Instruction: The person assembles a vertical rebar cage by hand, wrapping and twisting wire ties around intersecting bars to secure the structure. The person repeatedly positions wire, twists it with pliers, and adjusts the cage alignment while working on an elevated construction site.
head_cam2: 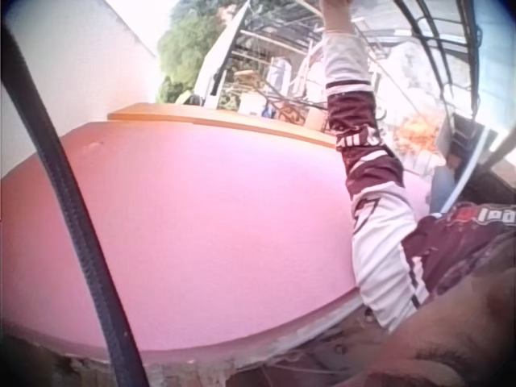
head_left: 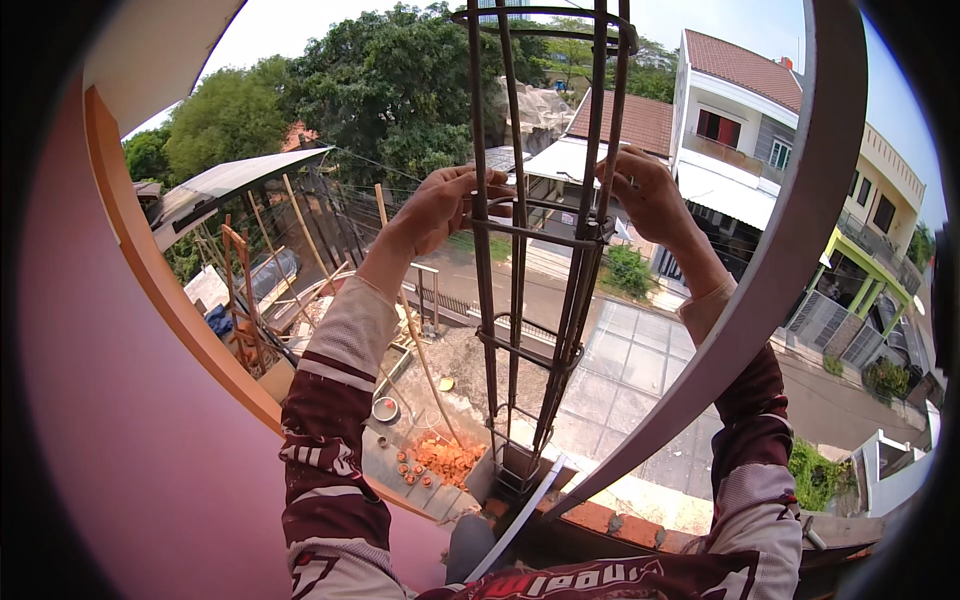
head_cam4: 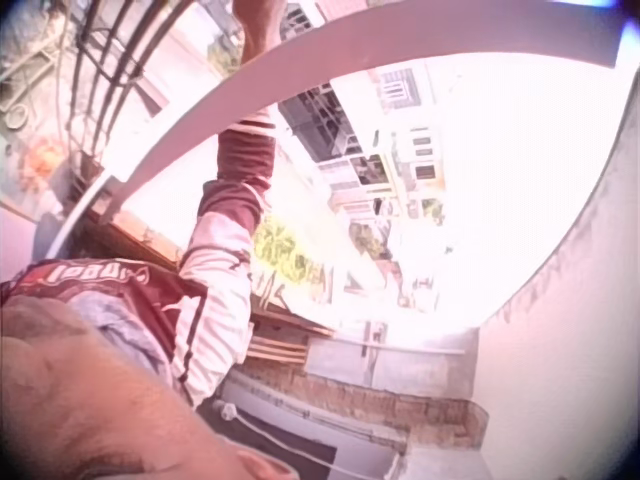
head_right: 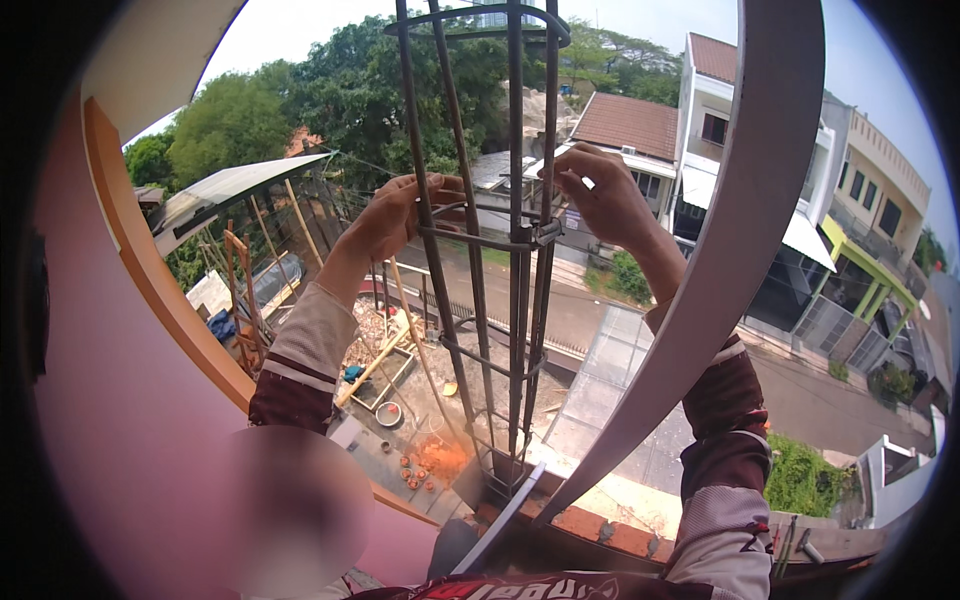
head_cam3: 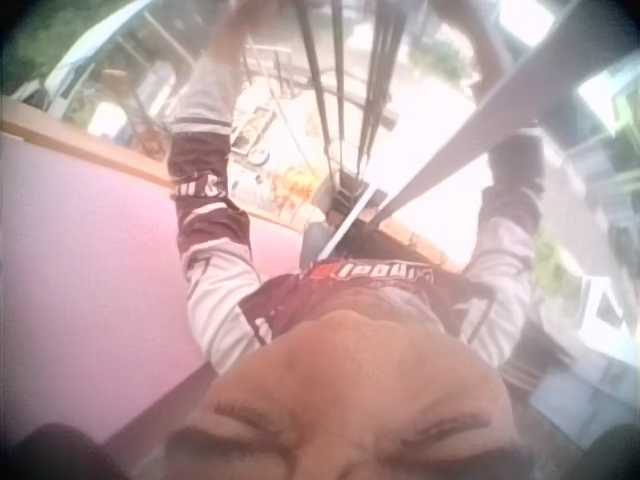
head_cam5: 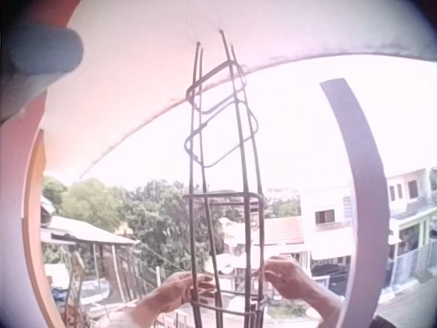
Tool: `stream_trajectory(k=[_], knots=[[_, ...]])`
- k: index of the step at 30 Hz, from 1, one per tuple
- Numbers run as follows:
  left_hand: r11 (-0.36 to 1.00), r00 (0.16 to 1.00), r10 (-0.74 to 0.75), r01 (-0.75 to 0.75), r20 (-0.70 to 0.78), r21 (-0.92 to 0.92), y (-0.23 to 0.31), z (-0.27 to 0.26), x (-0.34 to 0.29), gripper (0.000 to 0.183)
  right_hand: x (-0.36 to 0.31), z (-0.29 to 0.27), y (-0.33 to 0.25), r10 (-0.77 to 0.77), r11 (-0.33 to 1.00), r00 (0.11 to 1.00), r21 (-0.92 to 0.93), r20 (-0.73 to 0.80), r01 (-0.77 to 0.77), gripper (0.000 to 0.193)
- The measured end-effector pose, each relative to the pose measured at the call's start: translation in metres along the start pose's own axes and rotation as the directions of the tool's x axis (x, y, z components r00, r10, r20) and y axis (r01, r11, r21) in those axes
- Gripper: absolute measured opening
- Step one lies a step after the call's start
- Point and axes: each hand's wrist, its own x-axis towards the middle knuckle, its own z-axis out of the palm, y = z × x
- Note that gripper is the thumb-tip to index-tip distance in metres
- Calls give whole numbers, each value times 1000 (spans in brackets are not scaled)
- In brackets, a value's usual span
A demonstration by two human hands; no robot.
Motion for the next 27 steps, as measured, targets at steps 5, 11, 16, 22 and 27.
stream_trajectory(k=[5,11,16,22,27], knots=[[996,970,0,-20,-244,-83,-20,6,-11,27,16,2,1,-303,934,944,-157,128,321,10],[972,977,56,-101,-207,-211,-57,9,-25,21,36,3,-3,27,999,923,-33,384,-16,12],[951,982,107,-146,-153,-273,-69,4,-31,24,54,-6,-14,-6,997,893,72,450,-30,30],[949,992,96,-117,-86,-294,-64,10,-37,24,71,-1,-28,137,989,843,-26,520,-145,29],[915,995,100,-98,-15,-390,-70,4,-34,38,81,7,-26,-83,991,879,-55,470,123,32]])
